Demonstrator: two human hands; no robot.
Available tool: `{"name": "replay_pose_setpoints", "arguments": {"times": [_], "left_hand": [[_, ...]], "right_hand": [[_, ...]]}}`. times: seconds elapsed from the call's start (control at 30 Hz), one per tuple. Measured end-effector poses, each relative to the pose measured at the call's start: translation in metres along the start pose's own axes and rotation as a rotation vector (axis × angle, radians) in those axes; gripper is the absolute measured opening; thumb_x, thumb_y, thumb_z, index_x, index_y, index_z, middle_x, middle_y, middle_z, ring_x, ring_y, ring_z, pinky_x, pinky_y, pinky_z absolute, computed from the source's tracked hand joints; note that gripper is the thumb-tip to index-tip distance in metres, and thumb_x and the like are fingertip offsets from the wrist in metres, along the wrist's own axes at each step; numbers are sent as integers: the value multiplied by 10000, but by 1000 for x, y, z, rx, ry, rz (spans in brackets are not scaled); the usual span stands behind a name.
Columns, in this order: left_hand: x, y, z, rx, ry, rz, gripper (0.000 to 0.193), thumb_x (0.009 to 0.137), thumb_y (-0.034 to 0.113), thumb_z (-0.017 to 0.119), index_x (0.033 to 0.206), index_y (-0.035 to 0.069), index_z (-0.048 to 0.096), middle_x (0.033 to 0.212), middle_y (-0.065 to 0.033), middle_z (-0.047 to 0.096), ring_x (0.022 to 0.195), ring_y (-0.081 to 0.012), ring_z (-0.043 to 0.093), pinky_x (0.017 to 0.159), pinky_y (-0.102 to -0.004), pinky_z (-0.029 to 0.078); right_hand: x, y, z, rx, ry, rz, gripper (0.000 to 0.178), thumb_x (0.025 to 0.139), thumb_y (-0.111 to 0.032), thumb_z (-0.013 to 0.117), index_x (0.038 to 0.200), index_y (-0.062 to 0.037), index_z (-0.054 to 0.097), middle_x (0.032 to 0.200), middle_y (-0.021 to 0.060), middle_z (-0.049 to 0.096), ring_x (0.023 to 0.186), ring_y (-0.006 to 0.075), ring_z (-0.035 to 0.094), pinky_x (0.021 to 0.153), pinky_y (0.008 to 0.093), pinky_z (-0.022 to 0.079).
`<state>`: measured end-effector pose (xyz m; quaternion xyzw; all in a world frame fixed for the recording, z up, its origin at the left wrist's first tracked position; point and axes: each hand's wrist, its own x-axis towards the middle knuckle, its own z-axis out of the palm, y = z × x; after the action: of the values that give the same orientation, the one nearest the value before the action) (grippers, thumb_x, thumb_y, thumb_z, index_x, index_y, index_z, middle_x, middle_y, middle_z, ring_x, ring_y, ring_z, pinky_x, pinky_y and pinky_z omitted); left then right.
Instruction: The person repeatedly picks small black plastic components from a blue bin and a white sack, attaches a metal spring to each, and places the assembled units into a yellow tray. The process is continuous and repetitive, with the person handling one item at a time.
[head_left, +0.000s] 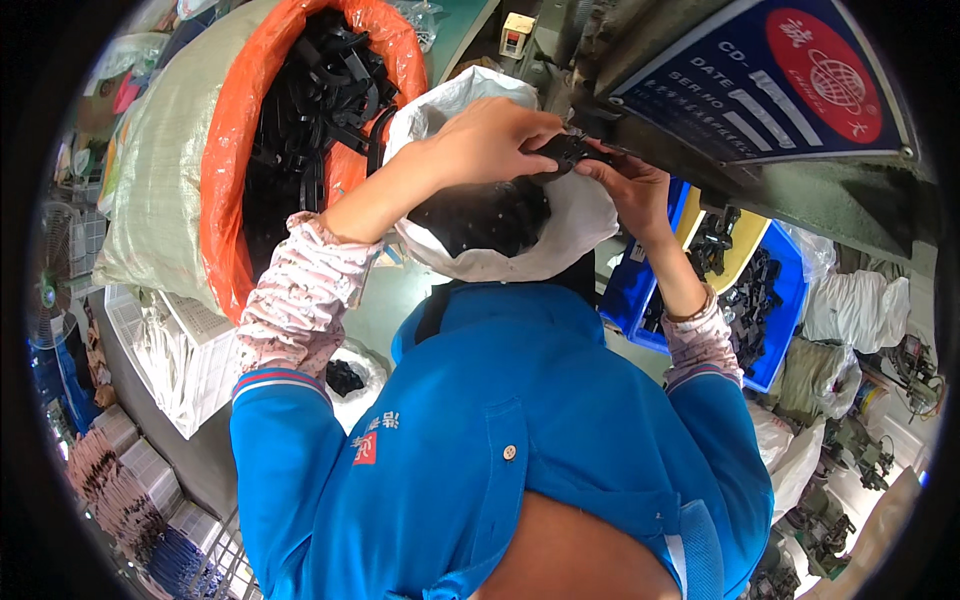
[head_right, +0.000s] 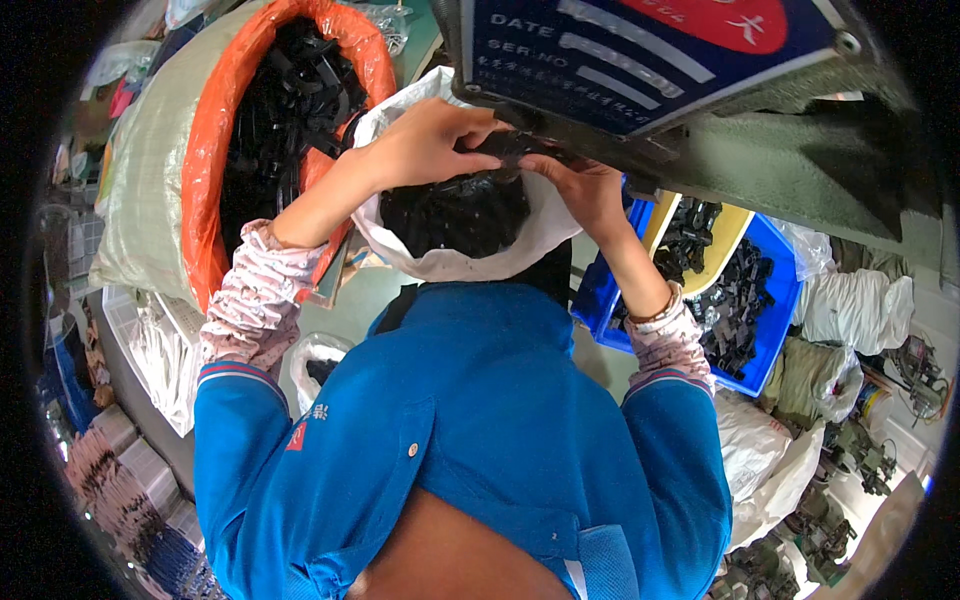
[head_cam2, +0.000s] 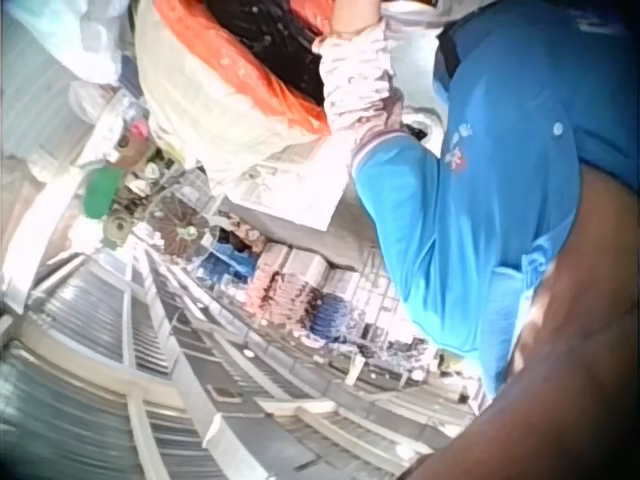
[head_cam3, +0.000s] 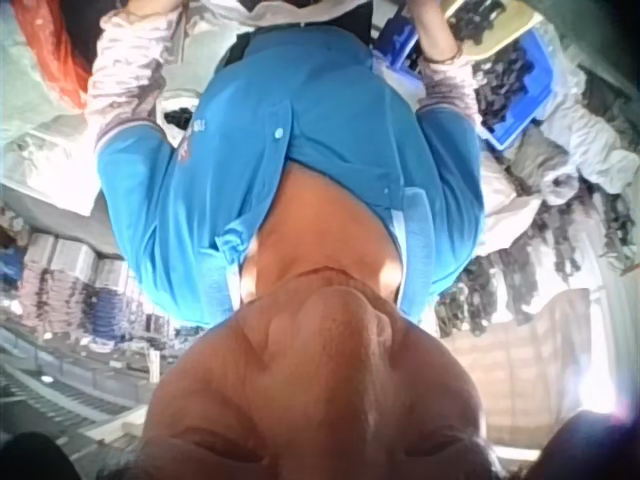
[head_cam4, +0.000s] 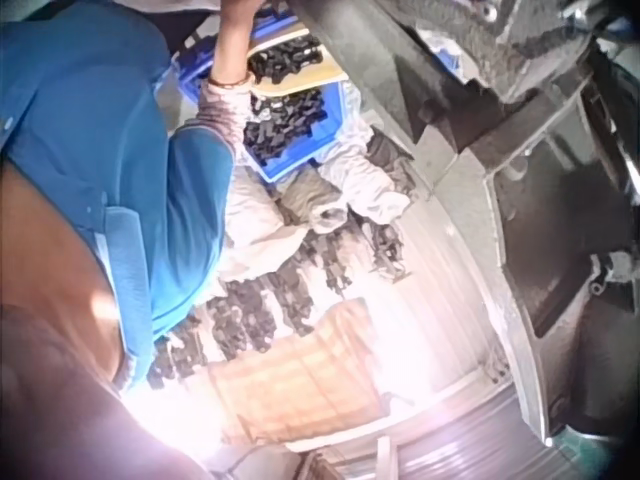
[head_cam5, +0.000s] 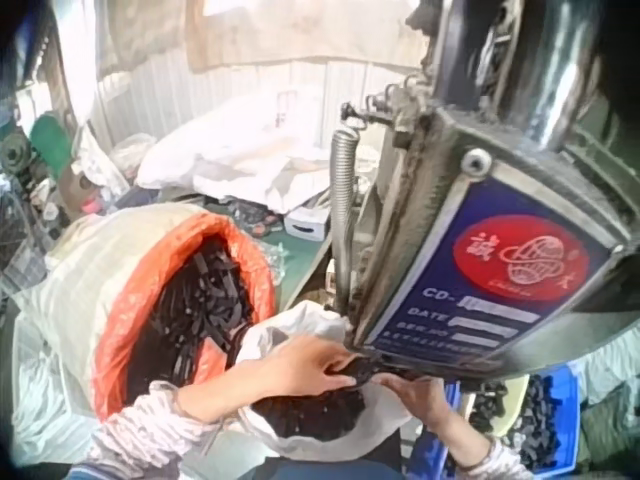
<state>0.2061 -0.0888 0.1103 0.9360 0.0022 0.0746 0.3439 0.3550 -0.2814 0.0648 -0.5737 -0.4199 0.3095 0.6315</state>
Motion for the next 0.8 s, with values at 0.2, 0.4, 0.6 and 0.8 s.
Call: {"name": "replay_pose_setpoints", "arguments": {"times": [0.2, 0.4, 0.6, 0.8], "left_hand": [[-22, 1, 3, -4, 130, -11, 272, 796, 171, 748, 1007, 17, 672, 817, -120, 661, 716, -310, 643, 642, -357, 496], [-30, 4, 7, 17, 205, 31, 203, 792, 133, 752, 899, -17, 666, 901, -148, 703, 772, -334, 672, 675, -362, 523], [-29, 10, 6, 4, 207, 30, 195, 807, 132, 748, 906, -15, 666, 894, -151, 702, 762, -325, 675, 667, -371, 523], [-37, 8, 9, 19, 216, -23, 217, 814, 177, 746, 917, 5, 662, 869, -153, 693, 754, -327, 671, 646, -380, 517]], "right_hand": [[2, 4, -20, -70, -22, 191, 210, 918, -128, 656, 1095, -16, 667, 1063, 62, 691, 1012, 174, 624, 932, 330, 495], [46, 108, -79, -920, 40, -112, 241, 927, -215, 635, 1097, -50, 678, 1045, 81, 697, 966, 205, 636, 894, 359, 492], [69, 140, -75, -1116, 109, -248, 277, 914, -242, 643, 1110, -49, 675, 1048, 88, 694, 941, 229, 641, 876, 376, 496], [66, 161, -79, -1160, 94, -319, 315, 900, -269, 650, 1123, -49, 671, 1051, 96, 692, 916, 253, 646, 859, 392, 499]]}}
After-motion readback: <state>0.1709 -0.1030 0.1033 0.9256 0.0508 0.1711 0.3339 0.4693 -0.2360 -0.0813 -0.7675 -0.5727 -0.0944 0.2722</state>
